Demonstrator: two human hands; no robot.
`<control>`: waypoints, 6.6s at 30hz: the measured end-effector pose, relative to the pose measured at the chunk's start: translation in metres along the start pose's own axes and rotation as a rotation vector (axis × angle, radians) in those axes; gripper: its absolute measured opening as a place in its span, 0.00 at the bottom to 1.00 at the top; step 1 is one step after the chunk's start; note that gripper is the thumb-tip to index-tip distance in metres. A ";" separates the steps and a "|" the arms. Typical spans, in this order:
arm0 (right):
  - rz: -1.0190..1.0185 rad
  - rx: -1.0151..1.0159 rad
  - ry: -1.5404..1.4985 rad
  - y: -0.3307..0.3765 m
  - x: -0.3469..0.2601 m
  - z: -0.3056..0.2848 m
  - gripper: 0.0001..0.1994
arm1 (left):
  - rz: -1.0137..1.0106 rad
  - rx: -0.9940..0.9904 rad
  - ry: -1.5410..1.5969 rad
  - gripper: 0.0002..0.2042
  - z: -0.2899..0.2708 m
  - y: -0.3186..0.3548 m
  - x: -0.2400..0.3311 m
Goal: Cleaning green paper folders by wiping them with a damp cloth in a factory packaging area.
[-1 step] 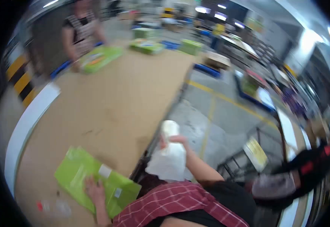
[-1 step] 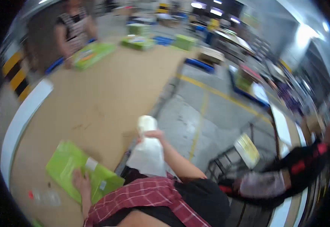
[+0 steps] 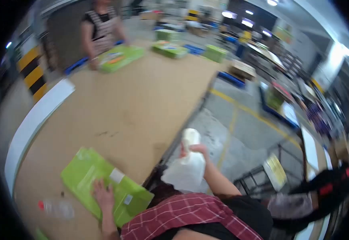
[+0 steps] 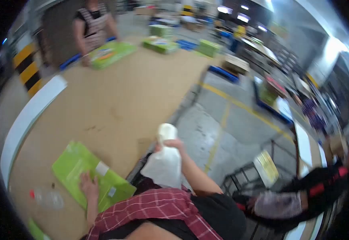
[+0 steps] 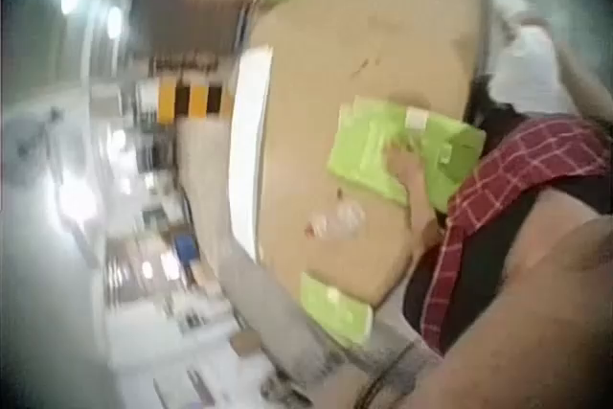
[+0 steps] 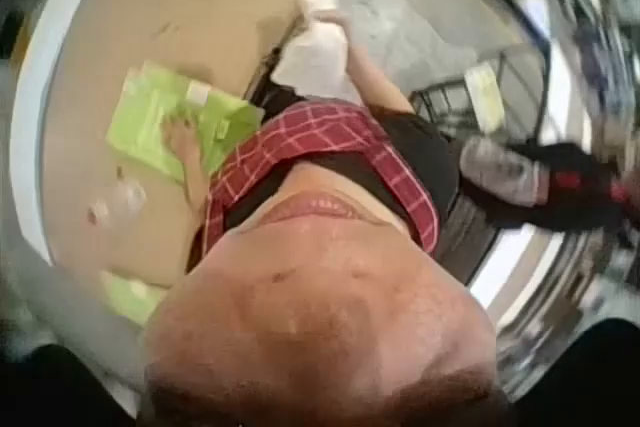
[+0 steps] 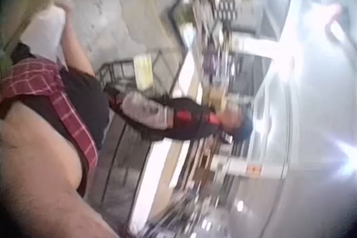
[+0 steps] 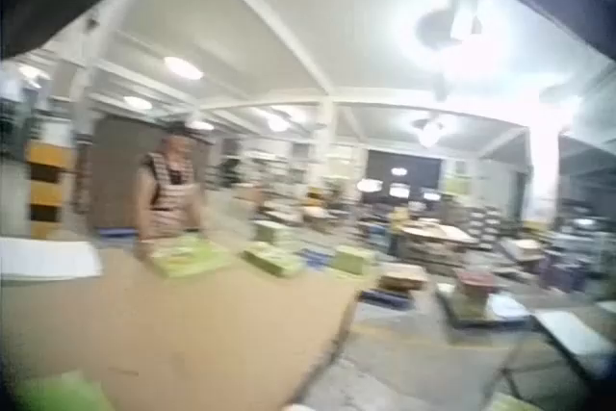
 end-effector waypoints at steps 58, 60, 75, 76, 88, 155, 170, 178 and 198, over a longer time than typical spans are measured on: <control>-0.526 0.023 0.023 0.139 -0.072 -0.011 0.16 | 0.110 1.011 -0.710 0.19 0.045 -0.030 -0.025; -0.520 -0.069 0.019 0.133 -0.069 -0.002 0.17 | 0.138 0.923 -0.602 0.21 0.062 -0.045 -0.040; -0.346 -0.019 0.017 0.119 -0.054 -0.035 0.17 | 0.076 0.171 -0.266 0.26 0.033 -0.036 -0.006; -0.353 -0.012 0.092 0.111 -0.051 -0.033 0.17 | 0.058 0.167 -0.269 0.26 0.030 -0.033 -0.014; -0.252 0.010 0.092 0.076 -0.029 -0.012 0.16 | 0.037 0.145 -0.194 0.24 0.021 -0.014 -0.008; -0.167 -0.689 2.123 -0.230 0.297 0.050 0.12 | 0.048 0.123 -0.088 0.23 0.004 -0.006 -0.006; -0.144 -1.113 2.008 -0.065 0.234 0.007 0.11 | 0.033 0.099 -0.120 0.23 0.010 -0.006 -0.009; -0.119 -1.144 2.019 -0.073 0.238 0.002 0.10 | 0.030 0.139 -0.127 0.23 0.014 -0.005 -0.011; -0.083 -0.786 2.091 -0.044 0.230 -0.002 0.13 | 0.053 0.113 -0.146 0.23 0.005 -0.009 -0.007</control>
Point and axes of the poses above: each hand's wrist, its own y-axis away from the middle knuckle, its own z-axis out of the palm, x = y × z, the point moved 6 cm from there along -y, towards the middle knuckle, and after that the axes turned 10 degrees about -y, right-handed, at the moved point
